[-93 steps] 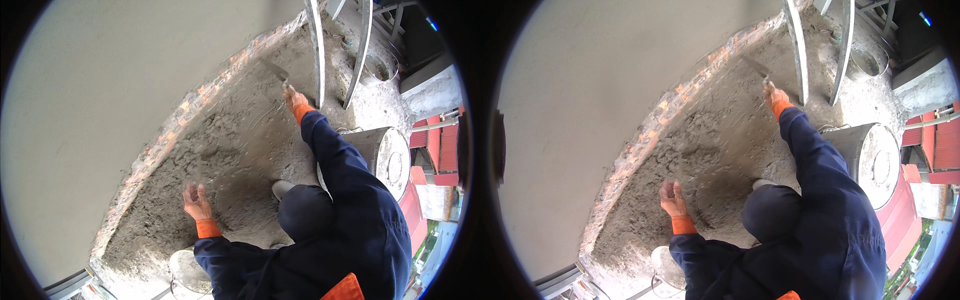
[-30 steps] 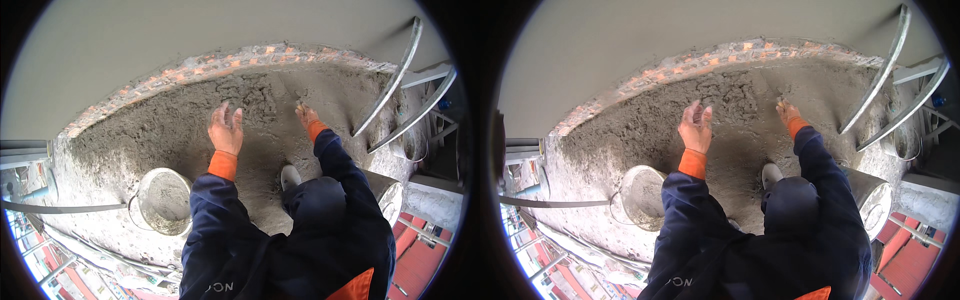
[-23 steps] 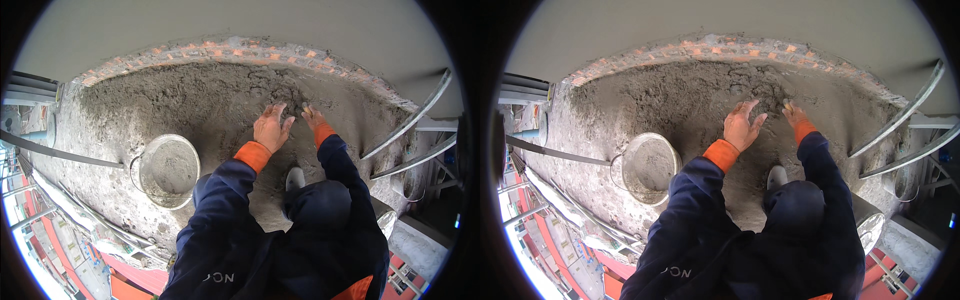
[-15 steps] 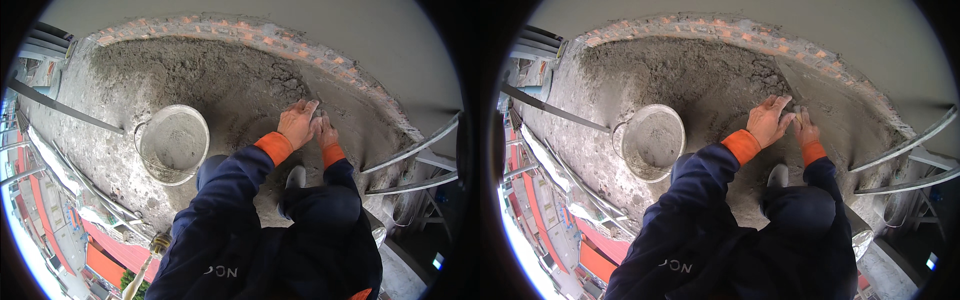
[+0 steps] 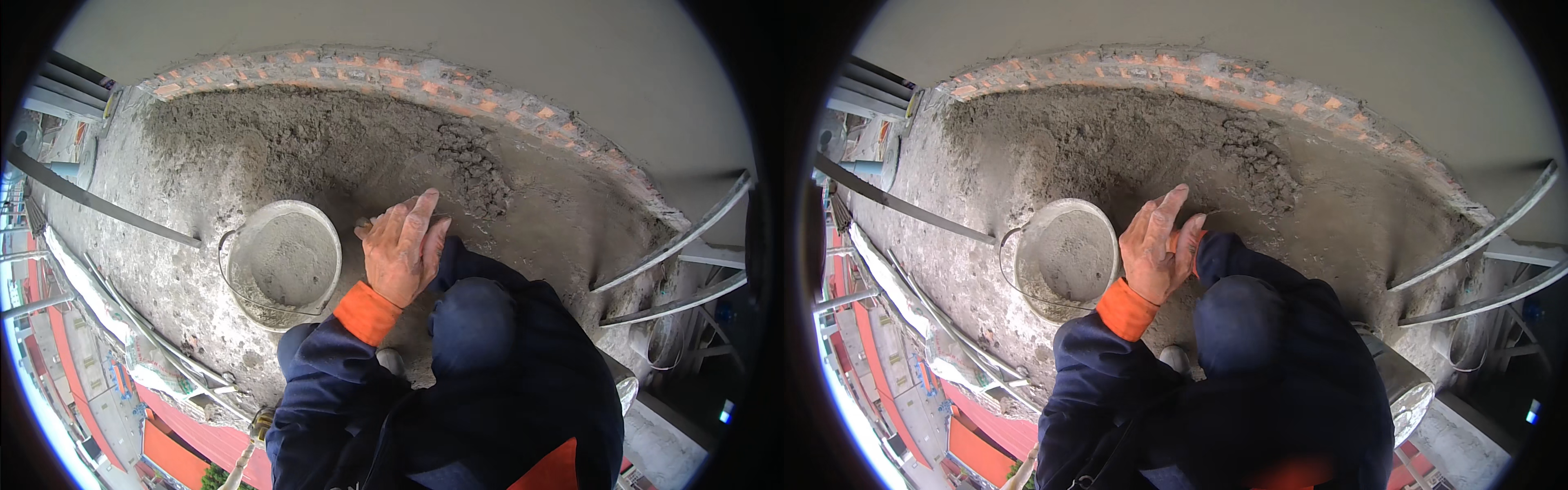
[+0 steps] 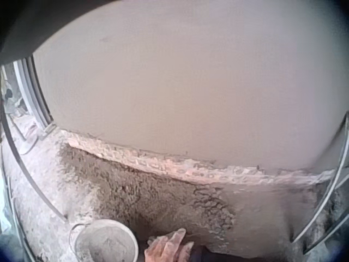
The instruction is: The person applies mortar to a wall and window threshold using a trowel and a wooden straight edge. They move buckets of material and smooth the wet plaster across the surface with tools.
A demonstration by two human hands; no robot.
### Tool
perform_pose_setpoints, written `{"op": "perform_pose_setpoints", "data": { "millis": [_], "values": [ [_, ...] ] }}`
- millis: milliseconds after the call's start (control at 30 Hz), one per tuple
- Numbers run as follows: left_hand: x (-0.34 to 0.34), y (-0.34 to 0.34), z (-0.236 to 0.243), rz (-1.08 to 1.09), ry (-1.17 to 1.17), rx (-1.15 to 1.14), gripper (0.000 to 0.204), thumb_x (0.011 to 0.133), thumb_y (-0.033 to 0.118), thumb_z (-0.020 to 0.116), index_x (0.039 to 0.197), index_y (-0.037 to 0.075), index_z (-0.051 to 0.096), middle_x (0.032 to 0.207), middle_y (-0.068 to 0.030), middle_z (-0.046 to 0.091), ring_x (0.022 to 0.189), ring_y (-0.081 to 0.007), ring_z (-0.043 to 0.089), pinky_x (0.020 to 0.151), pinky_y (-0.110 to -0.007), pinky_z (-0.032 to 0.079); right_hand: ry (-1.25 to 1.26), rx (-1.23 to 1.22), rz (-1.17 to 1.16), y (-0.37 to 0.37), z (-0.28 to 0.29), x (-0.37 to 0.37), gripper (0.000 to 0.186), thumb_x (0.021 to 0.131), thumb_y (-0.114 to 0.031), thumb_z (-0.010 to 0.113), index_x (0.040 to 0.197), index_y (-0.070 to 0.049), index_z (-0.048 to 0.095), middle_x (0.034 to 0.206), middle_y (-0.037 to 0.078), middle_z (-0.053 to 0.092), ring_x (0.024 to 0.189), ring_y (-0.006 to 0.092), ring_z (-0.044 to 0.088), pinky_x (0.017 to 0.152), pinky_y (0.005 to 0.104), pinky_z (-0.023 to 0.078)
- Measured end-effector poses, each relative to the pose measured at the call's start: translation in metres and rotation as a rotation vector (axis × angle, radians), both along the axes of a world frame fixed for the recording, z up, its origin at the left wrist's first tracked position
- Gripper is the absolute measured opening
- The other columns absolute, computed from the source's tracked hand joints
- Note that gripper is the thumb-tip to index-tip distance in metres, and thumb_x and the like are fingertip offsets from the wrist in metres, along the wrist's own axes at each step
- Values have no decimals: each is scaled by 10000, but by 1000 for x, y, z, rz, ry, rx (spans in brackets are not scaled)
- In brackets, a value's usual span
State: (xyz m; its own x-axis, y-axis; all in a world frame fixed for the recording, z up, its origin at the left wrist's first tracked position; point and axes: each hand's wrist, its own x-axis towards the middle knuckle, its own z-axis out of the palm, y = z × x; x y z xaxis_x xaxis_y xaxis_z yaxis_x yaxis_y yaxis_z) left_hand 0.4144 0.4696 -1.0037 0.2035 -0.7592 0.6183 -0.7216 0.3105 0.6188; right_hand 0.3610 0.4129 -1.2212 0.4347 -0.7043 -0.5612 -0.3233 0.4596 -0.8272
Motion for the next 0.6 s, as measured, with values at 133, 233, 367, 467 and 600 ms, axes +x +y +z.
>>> {"op": "perform_pose_setpoints", "data": {
  "millis": [133, 233, 367, 467, 600],
  "values": [
    [30, 11, -4, 117, -43, 102, 406, 791, 46, 690, 1166, -1, 541, 910, -148, 643, 762, -248, 639, 680, -320, 516, -73, 38, -153, -42, -15, 58, 271, 853, -327, 593, 894, -76, 500, 670, 48, 528, 491, 172, 508, 433, 355, 420],
    [36, 12, -8, 148, -47, 188, 395, 804, 50, 681, 1171, -6, 546, 916, -147, 643, 782, -241, 646, 695, -320, 519, -80, 88, -153, -55, -16, 60, 272, 848, -329, 614, 877, -83, 502, 653, 33, 513, 467, 145, 490, 403, 319, 413],
    [32, 7, -12, 152, -26, 144, 370, 813, 50, 676, 1157, -8, 555, 916, -147, 642, 793, -235, 650, 705, -315, 523, -176, 182, -217, -53, -8, 31, 315, 850, -353, 631, 900, -76, 490, 656, 17, 503, 473, 116, 487, 406, 291, 424],
    [37, 9, -8, 183, 16, 138, 364, 816, 50, 675, 1156, -8, 558, 910, -140, 643, 792, -223, 651, 715, -312, 525, -227, 228, -207, -49, 0, 9, 277, 866, -341, 623, 914, -107, 484, 669, 8, 500, 483, 106, 483, 414, 287, 423],
    [54, 20, 2, 281, 54, 88, 357, 823, 62, 675, 1155, -7, 561, 922, -128, 652, 805, -206, 654, 727, -306, 525, -350, 309, -364, -32, 11, -24, 262, 878, -332, 609, 939, -127, 458, 669, 5, 484, 484, 110, 481, 426, 287, 425]
  ]
}}
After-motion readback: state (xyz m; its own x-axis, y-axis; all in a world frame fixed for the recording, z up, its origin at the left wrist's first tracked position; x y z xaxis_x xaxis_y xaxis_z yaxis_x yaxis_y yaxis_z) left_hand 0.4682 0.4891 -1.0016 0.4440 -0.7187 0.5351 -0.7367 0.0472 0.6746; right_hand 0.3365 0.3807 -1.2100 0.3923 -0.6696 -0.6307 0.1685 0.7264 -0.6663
